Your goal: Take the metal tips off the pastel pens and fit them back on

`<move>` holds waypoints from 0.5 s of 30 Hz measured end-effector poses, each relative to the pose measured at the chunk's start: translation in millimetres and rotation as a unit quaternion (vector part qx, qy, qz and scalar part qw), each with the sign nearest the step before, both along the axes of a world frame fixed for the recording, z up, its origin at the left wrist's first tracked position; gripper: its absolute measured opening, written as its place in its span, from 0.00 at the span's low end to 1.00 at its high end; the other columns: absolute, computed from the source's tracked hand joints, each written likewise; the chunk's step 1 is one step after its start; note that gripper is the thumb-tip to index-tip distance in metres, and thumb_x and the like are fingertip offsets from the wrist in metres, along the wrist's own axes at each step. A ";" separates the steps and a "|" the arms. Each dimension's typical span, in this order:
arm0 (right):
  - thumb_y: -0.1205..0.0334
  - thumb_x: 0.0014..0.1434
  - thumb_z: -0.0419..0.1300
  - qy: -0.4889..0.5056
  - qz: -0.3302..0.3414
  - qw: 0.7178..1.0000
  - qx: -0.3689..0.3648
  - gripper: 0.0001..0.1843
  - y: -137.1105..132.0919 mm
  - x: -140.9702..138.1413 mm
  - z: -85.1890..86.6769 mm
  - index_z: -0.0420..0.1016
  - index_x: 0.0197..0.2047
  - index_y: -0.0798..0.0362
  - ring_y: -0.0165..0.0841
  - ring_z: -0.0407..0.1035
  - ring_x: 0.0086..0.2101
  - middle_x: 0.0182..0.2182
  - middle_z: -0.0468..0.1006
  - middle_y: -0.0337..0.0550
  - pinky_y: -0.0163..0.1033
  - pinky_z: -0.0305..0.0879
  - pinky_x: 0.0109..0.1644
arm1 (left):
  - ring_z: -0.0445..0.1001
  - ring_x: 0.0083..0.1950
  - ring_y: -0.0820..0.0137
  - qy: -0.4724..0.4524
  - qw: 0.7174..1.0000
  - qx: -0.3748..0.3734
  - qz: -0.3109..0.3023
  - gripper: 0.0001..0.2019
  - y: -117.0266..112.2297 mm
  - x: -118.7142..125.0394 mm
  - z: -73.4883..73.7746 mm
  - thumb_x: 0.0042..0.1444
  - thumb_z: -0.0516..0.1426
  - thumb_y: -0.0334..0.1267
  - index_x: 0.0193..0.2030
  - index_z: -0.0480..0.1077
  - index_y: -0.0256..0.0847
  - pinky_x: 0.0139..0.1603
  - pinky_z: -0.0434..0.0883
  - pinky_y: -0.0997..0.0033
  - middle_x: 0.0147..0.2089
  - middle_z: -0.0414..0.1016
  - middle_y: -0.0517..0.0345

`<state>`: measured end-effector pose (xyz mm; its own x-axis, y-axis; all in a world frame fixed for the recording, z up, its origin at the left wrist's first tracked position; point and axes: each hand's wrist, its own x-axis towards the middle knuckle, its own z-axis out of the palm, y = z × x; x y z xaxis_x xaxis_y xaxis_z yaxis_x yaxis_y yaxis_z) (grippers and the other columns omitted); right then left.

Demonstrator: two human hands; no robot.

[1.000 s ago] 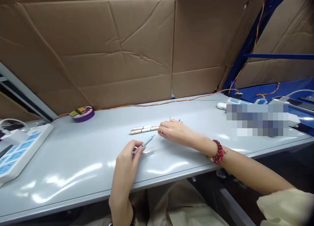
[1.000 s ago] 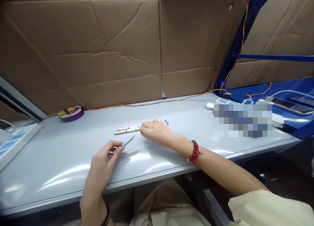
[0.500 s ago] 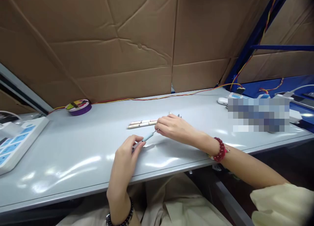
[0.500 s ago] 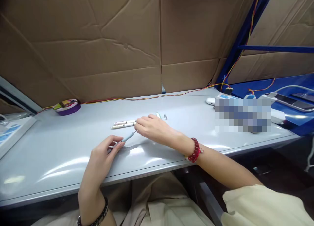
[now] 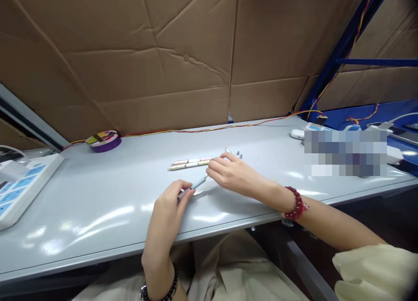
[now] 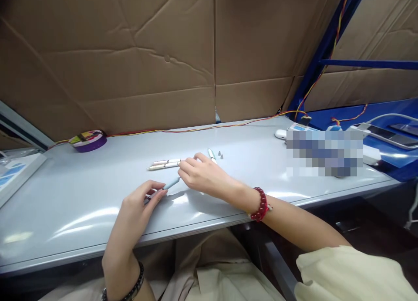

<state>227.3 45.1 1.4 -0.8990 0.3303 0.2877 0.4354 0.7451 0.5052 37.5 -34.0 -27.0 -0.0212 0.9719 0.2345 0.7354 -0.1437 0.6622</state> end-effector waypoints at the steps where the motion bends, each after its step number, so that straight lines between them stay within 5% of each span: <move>1: 0.80 0.63 0.38 -0.002 -0.003 1.000 -0.001 0.21 -0.3 -0.1 0.0 0.70 0.34 0.56 0.35 0.63 0.33 0.33 0.71 0.46 0.42 0.58 0.39 | 0.71 0.37 0.67 -0.001 1.000 -0.004 -0.002 0.10 0.1 0.6 0.1 0.61 0.48 0.44 0.39 0.67 0.44 0.38 0.66 0.68 0.38 0.73 0.58; 10: 0.79 0.63 0.38 0.016 0.024 0.998 -0.051 0.21 -1.7 -0.6 -2.3 0.70 0.35 0.55 0.35 0.65 0.35 0.34 0.72 0.46 0.42 0.58 0.42 | 0.72 0.38 0.67 -0.010 1.000 -0.005 -0.009 0.10 0.8 0.5 -1.4 0.60 0.49 0.45 0.39 0.68 0.44 0.38 0.67 0.69 0.40 0.74 0.59; 15: 0.67 0.66 0.46 0.138 0.057 0.974 -0.169 0.11 9.8 5.6 0.2 0.69 0.41 0.55 0.34 0.67 0.36 0.36 0.74 0.45 0.41 0.60 0.41 | 0.71 0.36 0.68 -0.030 0.999 0.009 -0.010 0.10 1.1 -0.5 -1.0 0.60 0.50 0.45 0.39 0.68 0.45 0.37 0.67 0.70 0.39 0.74 0.60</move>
